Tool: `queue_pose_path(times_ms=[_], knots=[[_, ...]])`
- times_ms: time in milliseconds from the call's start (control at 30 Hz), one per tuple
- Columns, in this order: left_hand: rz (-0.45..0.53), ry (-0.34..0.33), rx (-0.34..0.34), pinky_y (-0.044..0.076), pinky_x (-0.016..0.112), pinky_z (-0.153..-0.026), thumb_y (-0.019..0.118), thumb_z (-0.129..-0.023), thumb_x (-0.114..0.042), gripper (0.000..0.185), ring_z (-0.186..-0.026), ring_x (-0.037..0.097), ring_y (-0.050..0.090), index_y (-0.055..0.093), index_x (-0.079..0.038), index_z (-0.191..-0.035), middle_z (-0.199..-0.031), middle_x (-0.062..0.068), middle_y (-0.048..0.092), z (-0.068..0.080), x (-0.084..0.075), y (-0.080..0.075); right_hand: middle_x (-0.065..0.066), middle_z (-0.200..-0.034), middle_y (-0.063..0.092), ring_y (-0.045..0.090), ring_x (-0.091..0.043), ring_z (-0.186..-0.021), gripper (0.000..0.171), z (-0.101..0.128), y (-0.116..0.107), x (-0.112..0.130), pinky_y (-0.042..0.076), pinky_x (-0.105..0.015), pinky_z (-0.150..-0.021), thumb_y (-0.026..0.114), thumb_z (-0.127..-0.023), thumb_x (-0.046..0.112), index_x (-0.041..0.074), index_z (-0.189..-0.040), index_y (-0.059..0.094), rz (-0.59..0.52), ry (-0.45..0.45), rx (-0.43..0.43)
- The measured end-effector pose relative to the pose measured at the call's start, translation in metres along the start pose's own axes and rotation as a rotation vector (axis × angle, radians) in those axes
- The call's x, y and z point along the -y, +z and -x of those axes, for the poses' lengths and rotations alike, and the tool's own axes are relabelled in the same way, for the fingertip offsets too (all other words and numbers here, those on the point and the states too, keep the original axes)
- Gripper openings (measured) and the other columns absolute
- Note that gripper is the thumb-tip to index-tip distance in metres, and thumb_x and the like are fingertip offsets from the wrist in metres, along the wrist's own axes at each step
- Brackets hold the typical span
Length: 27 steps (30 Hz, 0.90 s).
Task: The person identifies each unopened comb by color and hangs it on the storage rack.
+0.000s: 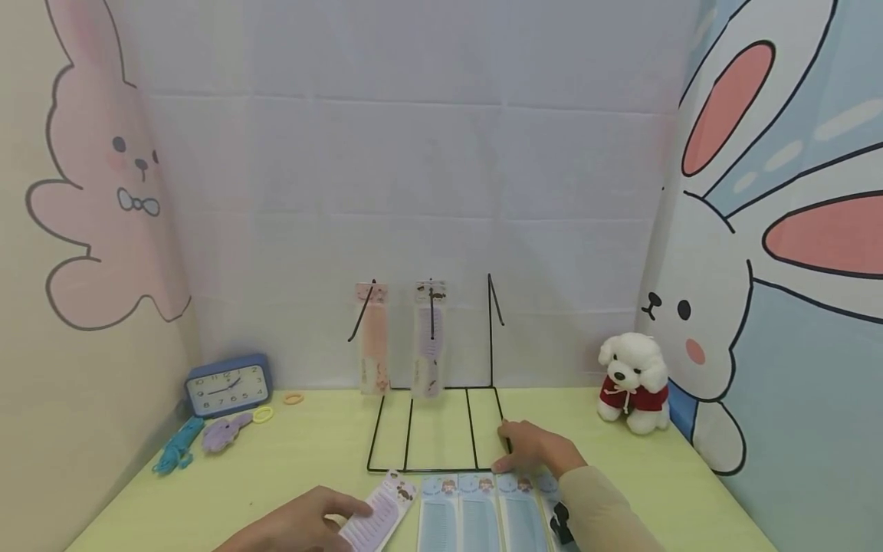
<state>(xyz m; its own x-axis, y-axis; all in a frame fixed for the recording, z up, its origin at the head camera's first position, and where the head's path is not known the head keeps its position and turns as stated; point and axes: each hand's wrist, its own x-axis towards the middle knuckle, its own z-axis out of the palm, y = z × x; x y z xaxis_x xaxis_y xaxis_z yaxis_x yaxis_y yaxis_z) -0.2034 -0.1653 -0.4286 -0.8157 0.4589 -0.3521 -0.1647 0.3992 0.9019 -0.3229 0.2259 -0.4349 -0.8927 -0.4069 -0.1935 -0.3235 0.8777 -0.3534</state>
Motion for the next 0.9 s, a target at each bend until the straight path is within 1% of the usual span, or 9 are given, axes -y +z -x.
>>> queue_pose_path(times_ms=[67,133,233,333,400,500,600,700,900], knots=[[0.025,-0.007,-0.009,0.055,0.039,-0.081,0.068,-0.084,0.011,0.045,-0.101,0.027,0.061,0.067,0.000,-0.127,-0.127,0.016,0.062,0.004,-0.006,0.000,-0.023,-0.145,0.049,0.042,-0.045,-0.135,0.078,0.000,0.000,0.000,0.034,-0.058,-0.109,0.079,-0.086,0.039,-0.003,-0.145,0.049,-0.002,-0.003,0.003],[0.048,-0.006,-0.022,0.056,0.039,-0.081,0.070,-0.084,0.011,0.047,-0.098,0.025,0.061,0.066,-0.001,-0.129,-0.129,0.016,0.061,0.006,-0.010,0.000,-0.023,-0.146,0.049,0.041,-0.045,-0.136,0.078,0.001,0.000,0.000,0.034,-0.059,-0.109,0.079,-0.086,0.039,-0.003,-0.144,0.049,-0.007,-0.005,0.002],[0.118,0.031,-0.029,0.058,0.040,-0.081,0.071,-0.083,0.011,0.052,-0.094,0.024,0.063,0.062,0.001,-0.134,-0.131,0.018,0.060,0.007,-0.012,0.000,-0.023,-0.146,0.048,0.041,-0.045,-0.136,0.078,0.001,0.000,0.000,0.035,-0.059,-0.109,0.079,-0.086,0.038,-0.003,-0.144,0.049,-0.011,-0.009,0.000],[0.205,0.102,-0.028,0.059,0.042,-0.079,0.071,-0.084,0.010,0.058,-0.094,0.026,0.066,0.056,0.002,-0.139,-0.139,0.025,0.055,0.008,-0.014,0.003,-0.023,-0.145,0.049,0.042,-0.045,-0.135,0.078,0.001,-0.001,0.000,0.035,-0.059,-0.108,0.079,-0.086,0.038,-0.003,-0.144,0.049,-0.008,-0.014,-0.004],[0.259,0.154,-0.027,0.059,0.044,-0.080,0.070,-0.085,0.008,0.060,-0.096,0.027,0.067,0.052,0.002,-0.143,-0.145,0.029,0.047,0.008,-0.016,0.005,-0.023,-0.144,0.050,0.043,-0.045,-0.134,0.077,0.000,-0.001,0.000,0.036,-0.058,-0.108,0.080,-0.085,0.038,-0.003,-0.143,0.050,-0.003,-0.017,-0.009],[0.309,0.225,-0.028,0.059,0.046,-0.082,0.070,-0.089,0.001,0.063,-0.102,0.028,0.067,0.047,0.001,-0.147,-0.152,0.029,0.037,0.008,-0.023,0.009,-0.023,-0.145,0.049,0.042,-0.045,-0.135,0.077,0.000,0.000,-0.001,0.035,-0.058,-0.109,0.080,-0.085,0.038,-0.003,-0.143,0.050,-0.001,-0.017,-0.009],[0.340,0.291,-0.022,0.058,0.046,-0.084,0.069,-0.091,-0.004,0.063,-0.106,0.028,0.066,0.045,-0.001,-0.149,-0.153,0.026,0.038,0.010,-0.035,0.011,-0.023,-0.148,0.047,0.039,-0.045,-0.137,0.078,-0.001,0.000,-0.002,0.033,-0.059,-0.110,0.079,-0.085,0.039,-0.003,-0.144,0.050,-0.002,-0.008,-0.004],[0.378,0.365,-0.005,0.058,0.045,-0.084,0.068,-0.092,-0.005,0.065,-0.109,0.028,0.066,0.043,-0.004,-0.151,-0.153,0.021,0.040,0.012,-0.049,0.014,-0.023,-0.149,0.045,0.037,-0.045,-0.138,0.078,-0.001,-0.001,-0.001,0.032,-0.059,-0.111,0.079,-0.085,0.040,-0.002,-0.144,0.050,-0.003,0.007,-0.001],[0.439,0.502,0.020,0.058,0.042,-0.084,0.067,-0.091,0.001,0.069,-0.114,0.028,0.065,0.036,-0.001,-0.153,-0.156,0.020,0.035,0.013,-0.074,0.024,-0.023,-0.148,0.046,0.036,-0.046,-0.138,0.077,0.000,-0.003,0.002,0.031,-0.060,-0.111,0.081,-0.083,0.039,-0.003,-0.142,0.052,-0.007,0.005,-0.004]])
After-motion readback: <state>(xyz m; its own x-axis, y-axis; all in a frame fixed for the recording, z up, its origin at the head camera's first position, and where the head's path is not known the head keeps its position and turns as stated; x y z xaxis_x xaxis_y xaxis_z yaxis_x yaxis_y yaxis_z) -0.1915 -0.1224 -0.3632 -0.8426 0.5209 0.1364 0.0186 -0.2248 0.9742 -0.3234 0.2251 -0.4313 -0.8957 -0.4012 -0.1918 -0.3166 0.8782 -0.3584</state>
